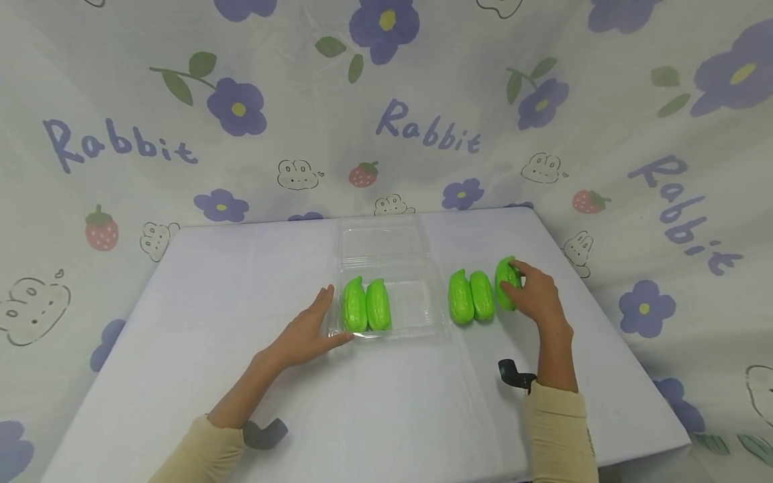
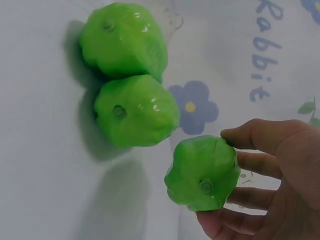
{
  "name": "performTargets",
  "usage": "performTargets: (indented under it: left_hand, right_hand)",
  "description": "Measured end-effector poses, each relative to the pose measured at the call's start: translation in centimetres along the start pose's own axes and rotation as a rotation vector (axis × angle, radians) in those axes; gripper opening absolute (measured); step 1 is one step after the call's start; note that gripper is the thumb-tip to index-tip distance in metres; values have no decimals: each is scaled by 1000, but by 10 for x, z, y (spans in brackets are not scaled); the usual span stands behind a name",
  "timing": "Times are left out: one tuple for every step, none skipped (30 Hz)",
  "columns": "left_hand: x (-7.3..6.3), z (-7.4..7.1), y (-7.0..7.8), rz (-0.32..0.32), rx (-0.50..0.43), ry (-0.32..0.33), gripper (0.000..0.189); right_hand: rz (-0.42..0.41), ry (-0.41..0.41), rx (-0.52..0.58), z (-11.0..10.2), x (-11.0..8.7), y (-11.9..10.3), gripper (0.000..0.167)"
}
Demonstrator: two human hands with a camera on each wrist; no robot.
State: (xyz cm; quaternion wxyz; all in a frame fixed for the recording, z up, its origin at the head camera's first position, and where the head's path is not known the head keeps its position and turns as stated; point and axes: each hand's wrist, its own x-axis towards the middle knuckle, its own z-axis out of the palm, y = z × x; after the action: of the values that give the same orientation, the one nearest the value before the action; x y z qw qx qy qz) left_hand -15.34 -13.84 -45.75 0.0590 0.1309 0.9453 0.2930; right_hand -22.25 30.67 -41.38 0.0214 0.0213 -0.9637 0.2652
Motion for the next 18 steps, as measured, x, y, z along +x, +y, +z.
performTargets:
  left_hand:
    - [0,0,0,0,-4,2,115]
    - [0,0,0,0,-8,3,115]
    - [0,0,0,0,-11,6,115]
    - [0,0,0,1,-15,7,115]
    - [0,0,0,3,-16,8,114]
    - [-1,0,0,3,-16,9,114]
    - [-1,0,0,4,-17,8,114]
    - [-1,0,0,5,-16,7,114]
    - [-1,0,0,5,-15,6,114]
    - [-1,0,1,3,-14,4,115]
    - [-1,0,1,1,-13,2,115]
    - [-1,0,1,-2,-13,1,115]
    - [-1,0,1,-4,-13,-1,115]
    - [-1,0,1,-6,-13,-1,115]
    - [-2,0,1,-7,-14,-1,115]
    - [-2,0,1,-8,-13,-1,115]
    - [-2,-1,1,-9,-12,-2,115]
    - [-1,-1,1,-9,-11,-2,115]
  right_hand:
    - [5,-8,-6,1,0,1,62]
    - [6,-17,-10,2,0,2,62]
    - [9,-25,-13,3,0,3,62]
    - [12,-34,-13,4,0,3,62]
    - [14,-44,-15,6,1,4,61]
    - [16,-55,-18,7,1,4,61]
    - [19,-65,-18,9,1,4,60]
    - [21,-75,-20,11,2,5,61]
    - [23,-83,-21,13,2,5,61]
    - [21,-92,-17,15,3,6,61]
    - [19,-98,-15,16,3,7,61]
    - [14,-102,-14,18,3,8,60]
    - [5,-103,-13,20,4,9,60]
    - [-3,-103,-11,21,4,10,60]
    - [-11,-103,-9,22,4,11,59]
    - [-17,-104,-8,22,4,12,59]
    - [-21,-104,-10,22,4,12,59]
    - [-23,-105,-13,22,4,12,59]
